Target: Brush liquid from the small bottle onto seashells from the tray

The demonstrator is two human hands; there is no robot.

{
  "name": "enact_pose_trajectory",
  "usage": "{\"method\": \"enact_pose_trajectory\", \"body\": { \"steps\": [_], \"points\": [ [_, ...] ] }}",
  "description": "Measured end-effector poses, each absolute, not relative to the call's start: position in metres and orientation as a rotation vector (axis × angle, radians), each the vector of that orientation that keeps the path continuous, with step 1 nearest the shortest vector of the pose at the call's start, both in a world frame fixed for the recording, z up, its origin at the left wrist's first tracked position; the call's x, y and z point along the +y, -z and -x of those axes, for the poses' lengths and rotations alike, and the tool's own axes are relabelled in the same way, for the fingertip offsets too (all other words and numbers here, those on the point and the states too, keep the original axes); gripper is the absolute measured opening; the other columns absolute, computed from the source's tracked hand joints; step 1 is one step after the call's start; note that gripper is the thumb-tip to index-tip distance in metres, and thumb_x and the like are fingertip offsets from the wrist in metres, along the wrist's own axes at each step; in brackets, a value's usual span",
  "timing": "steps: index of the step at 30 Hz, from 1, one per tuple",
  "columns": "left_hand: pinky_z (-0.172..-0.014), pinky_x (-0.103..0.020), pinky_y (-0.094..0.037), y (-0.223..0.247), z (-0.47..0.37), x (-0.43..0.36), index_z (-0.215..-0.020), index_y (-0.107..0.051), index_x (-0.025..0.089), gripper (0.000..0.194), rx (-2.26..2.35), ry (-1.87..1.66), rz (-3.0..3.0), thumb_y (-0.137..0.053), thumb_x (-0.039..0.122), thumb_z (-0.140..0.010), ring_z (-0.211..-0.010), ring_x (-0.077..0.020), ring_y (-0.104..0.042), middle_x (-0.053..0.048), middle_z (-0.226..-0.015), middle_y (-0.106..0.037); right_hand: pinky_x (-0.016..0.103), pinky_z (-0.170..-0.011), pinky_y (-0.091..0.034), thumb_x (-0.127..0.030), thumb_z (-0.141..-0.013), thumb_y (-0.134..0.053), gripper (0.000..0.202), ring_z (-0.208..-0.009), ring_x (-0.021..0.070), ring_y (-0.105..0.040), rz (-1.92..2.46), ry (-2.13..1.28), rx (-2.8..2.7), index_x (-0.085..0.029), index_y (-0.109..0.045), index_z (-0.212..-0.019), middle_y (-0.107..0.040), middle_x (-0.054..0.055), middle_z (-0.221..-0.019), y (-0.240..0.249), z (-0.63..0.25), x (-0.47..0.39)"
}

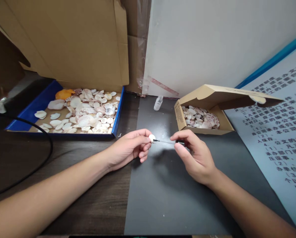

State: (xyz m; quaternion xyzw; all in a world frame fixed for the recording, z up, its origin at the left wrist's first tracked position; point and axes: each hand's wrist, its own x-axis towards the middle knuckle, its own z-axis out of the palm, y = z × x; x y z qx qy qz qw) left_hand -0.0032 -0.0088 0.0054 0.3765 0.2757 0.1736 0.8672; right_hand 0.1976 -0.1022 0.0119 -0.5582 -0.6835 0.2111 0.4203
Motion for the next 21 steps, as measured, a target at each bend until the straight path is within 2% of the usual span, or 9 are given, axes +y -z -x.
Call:
{"method": "enact_pose_trajectory", "body": {
  "steps": [5,10,14,18,21],
  "points": [
    [-0.048,-0.019,-0.041,-0.006,0.003,-0.009,-0.085,-0.057,0.015,0.005,0.587,-0.360,-0.798,-0.057,0.017,-0.090,-0.049,-0.0060,-0.039,0.005,-0.061,-0.043,0.025,-0.051,-0.042,-0.021,-0.088,-0.060,0.008,-0.052,0.0114,-0.046,1.468,-0.459,-1.707,-0.023,-0.058,-0.095,-0.051,-0.005,-0.066,-0.012,-0.197,-0.100],
    [-0.049,-0.019,-0.041,-0.005,0.003,-0.010,-0.084,-0.054,0.017,0.011,0.561,-0.346,-0.826,-0.062,0.023,-0.088,-0.050,-0.0066,-0.038,0.007,-0.058,-0.041,0.026,-0.054,-0.045,-0.024,-0.093,-0.055,0.007,-0.055,0.0126,-0.051,1.400,-0.532,-1.714,-0.023,-0.057,-0.100,-0.055,-0.003,-0.069,-0.011,-0.197,-0.100],
    [-0.050,-0.019,-0.040,0.001,0.004,-0.011,-0.086,-0.052,0.019,0.019,0.550,-0.323,-0.946,-0.063,0.033,-0.090,-0.049,-0.0071,-0.037,0.008,-0.055,-0.040,0.025,-0.052,-0.043,-0.022,-0.089,-0.060,0.009,-0.053,0.0117,-0.047,1.456,-0.496,-1.691,-0.023,-0.057,-0.098,-0.055,-0.003,-0.070,-0.010,-0.198,-0.100],
    [-0.052,-0.020,-0.041,0.007,0.005,-0.012,-0.091,-0.051,0.020,0.024,0.541,-0.302,-1.030,-0.063,0.041,-0.091,-0.049,-0.0076,-0.038,0.009,-0.056,-0.040,0.027,-0.056,-0.046,-0.023,-0.093,-0.055,0.008,-0.056,0.0128,-0.051,1.401,-0.544,-1.695,-0.023,-0.057,-0.100,-0.057,-0.002,-0.071,-0.011,-0.199,-0.101],
    [-0.052,-0.021,-0.041,0.008,0.005,-0.012,-0.092,-0.051,0.020,0.026,0.534,-0.295,-1.058,-0.062,0.044,-0.092,-0.050,-0.0078,-0.039,0.009,-0.056,-0.041,0.025,-0.051,-0.043,-0.022,-0.090,-0.058,0.008,-0.053,0.0117,-0.047,1.447,-0.516,-1.674,-0.023,-0.057,-0.098,-0.053,-0.004,-0.069,-0.012,-0.199,-0.101]
  ]
}}
